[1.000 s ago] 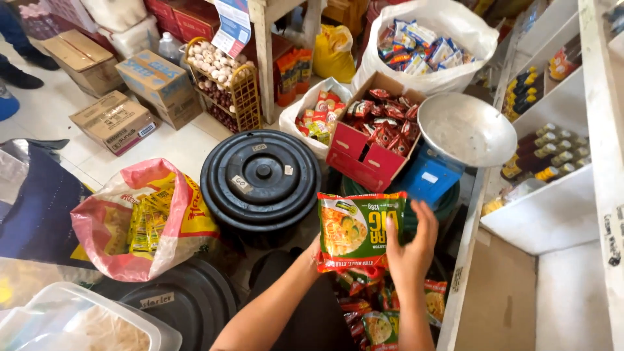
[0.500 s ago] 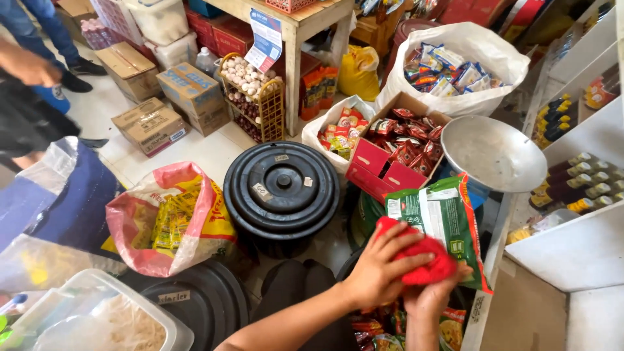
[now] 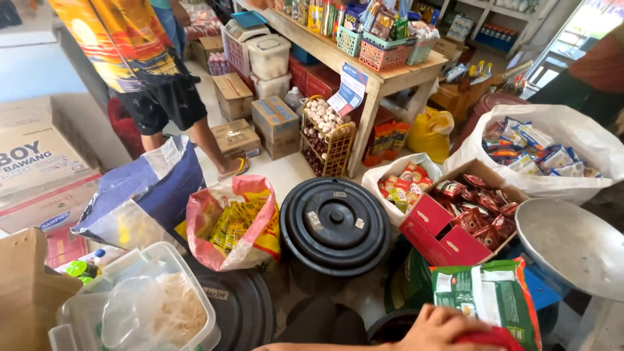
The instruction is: The person wipes dust off instant noodle packets with a red cloth, holding each packet in one hand and wiping it with the cloth in the other, then placing the cleaned packets on a shelf.
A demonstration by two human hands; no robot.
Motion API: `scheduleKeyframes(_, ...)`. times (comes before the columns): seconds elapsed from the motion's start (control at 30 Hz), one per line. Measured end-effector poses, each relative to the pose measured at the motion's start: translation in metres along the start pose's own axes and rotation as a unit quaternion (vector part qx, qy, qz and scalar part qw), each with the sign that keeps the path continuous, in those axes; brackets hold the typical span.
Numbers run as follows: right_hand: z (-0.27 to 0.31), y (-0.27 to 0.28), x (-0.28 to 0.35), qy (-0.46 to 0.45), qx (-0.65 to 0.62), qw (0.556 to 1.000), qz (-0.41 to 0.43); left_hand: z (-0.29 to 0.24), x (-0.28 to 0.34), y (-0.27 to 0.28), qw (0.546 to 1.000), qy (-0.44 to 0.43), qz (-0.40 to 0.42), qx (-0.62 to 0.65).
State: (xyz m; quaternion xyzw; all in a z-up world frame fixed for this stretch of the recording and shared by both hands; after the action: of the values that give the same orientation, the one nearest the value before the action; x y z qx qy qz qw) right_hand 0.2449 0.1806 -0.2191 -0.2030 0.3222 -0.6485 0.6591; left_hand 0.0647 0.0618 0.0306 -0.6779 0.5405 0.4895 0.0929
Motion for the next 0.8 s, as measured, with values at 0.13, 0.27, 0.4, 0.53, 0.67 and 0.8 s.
scheduleKeyframes(0.13, -0.010, -0.019, -0.040, -0.010, -0.012, 1.000, -0.007, -0.029, -0.080, 0.073, 0.995, -0.002, -0.088, -0.051)
scheduleKeyframes(0.27, 0.030, -0.029, 0.028, 0.008, -0.022, 0.999, -0.043, 0.005, -0.099, 0.077, 0.987, 0.087, -0.132, -0.007)
scheduleKeyframes(0.4, 0.091, -0.097, 0.053, 0.048, -0.022, 0.987, -0.153, -0.039, -0.057, 0.050, 0.999, 0.018, -0.037, 0.021)
scheduleKeyframes(0.53, 0.114, -0.129, 0.085, 0.091, -0.035, 0.985, -0.145, -0.084, -0.024, 0.026, 0.987, -0.133, 0.069, 0.055)
scheduleKeyframes(0.67, 0.122, -0.144, 0.096, 0.098, -0.052, 0.981, -0.157, -0.069, -0.086, 0.028, 0.994, -0.096, 0.041, 0.044)
scheduleKeyframes(0.8, 0.145, -0.134, 0.099, 0.132, -0.059, 0.976, -0.161, -0.002, -0.115, 0.015, 0.995, 0.018, 0.010, 0.099)
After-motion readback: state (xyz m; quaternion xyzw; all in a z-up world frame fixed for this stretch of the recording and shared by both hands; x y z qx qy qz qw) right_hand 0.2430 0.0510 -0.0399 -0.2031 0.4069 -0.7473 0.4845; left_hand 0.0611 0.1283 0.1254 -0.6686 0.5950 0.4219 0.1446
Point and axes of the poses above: each hand's wrist, its own x-axis away from the middle knuckle, its own y-axis out of the back of the hand, z = x × y, the point moved 10 cm from there along -x, towards the middle knuckle, and after that the axes turned 3 degrees about -z, right-handed, at the moved point
